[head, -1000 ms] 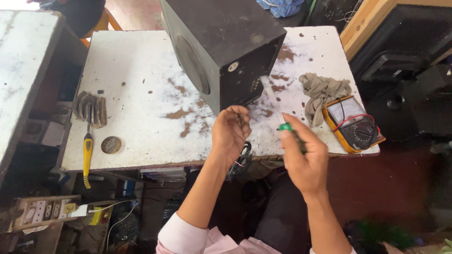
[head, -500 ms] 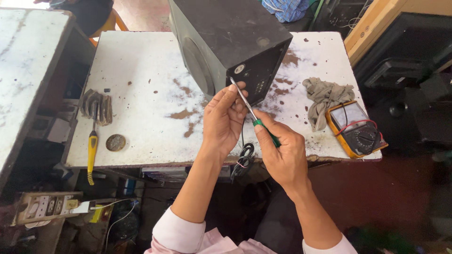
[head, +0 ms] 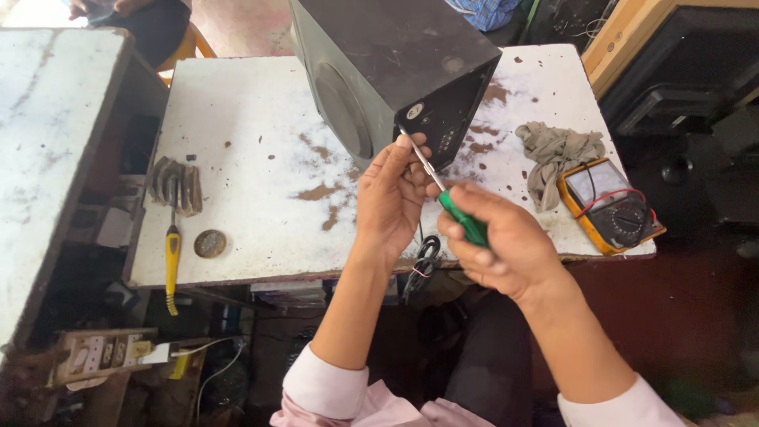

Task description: The person retrieves a black speaker from a shelf, wipes it with a cloth, and then uses a screwdriver to remove screws from the back panel. The person handles the speaker and tools on a cluttered workbench.

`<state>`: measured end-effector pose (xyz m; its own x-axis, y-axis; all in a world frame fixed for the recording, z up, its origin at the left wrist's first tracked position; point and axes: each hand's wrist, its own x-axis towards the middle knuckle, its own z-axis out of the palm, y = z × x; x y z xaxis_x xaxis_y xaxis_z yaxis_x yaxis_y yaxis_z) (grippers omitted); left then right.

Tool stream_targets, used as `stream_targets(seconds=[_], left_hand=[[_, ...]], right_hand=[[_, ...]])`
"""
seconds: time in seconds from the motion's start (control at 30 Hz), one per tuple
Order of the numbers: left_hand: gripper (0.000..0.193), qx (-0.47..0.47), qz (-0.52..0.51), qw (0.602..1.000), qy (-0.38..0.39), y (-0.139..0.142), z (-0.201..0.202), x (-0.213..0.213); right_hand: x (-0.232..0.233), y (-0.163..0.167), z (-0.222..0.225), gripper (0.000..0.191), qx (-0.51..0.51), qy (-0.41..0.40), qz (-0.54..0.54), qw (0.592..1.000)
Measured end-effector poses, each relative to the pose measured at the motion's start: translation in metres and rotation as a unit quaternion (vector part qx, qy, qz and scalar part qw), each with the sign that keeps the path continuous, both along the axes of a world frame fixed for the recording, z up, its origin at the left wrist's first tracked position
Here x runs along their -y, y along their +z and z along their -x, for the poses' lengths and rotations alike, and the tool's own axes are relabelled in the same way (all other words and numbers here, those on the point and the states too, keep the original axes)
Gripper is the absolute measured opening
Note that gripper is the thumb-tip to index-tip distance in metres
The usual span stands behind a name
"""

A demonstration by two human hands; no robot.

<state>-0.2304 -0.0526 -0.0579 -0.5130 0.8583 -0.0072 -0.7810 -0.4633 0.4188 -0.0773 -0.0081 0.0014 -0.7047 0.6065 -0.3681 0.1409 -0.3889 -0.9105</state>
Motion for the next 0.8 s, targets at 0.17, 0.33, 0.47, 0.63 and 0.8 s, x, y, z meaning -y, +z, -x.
stream_targets(seconds=[0.17, 0.33, 0.47, 0.63, 0.8], left_hand=[[0.018, -0.015, 0.005, 1.000, 0.000, -0.004, -0.003, -0.004], [0.014, -0.019, 0.032, 0.999, 0.004, -0.009, -0.005, -0.012], [0.017, -0.006, 0.032, 0.999, -0.023, -0.006, -0.001, -0.012], [0.025, 0.001, 0.012, 0.999, -0.047, -0.009, 0.002, -0.009], [0.016, -0.002, -0.023, 1.000, -0.016, -0.020, -0.002, -0.015]], right_hand=[[0.023, 0.000, 0.001, 0.025, 0.057, -0.093, -0.608, 0.786], [0.028, 0.006, -0.002, 0.024, -0.027, -0.083, -0.479, 0.874], [0.010, 0.009, -0.018, 0.025, -0.207, 0.031, 0.102, 0.973], [0.021, -0.015, -0.016, 0.027, -0.013, -0.075, -0.400, 0.913], [0.036, -0.020, -0.010, 0.034, 0.020, -0.113, -0.730, 0.673]])
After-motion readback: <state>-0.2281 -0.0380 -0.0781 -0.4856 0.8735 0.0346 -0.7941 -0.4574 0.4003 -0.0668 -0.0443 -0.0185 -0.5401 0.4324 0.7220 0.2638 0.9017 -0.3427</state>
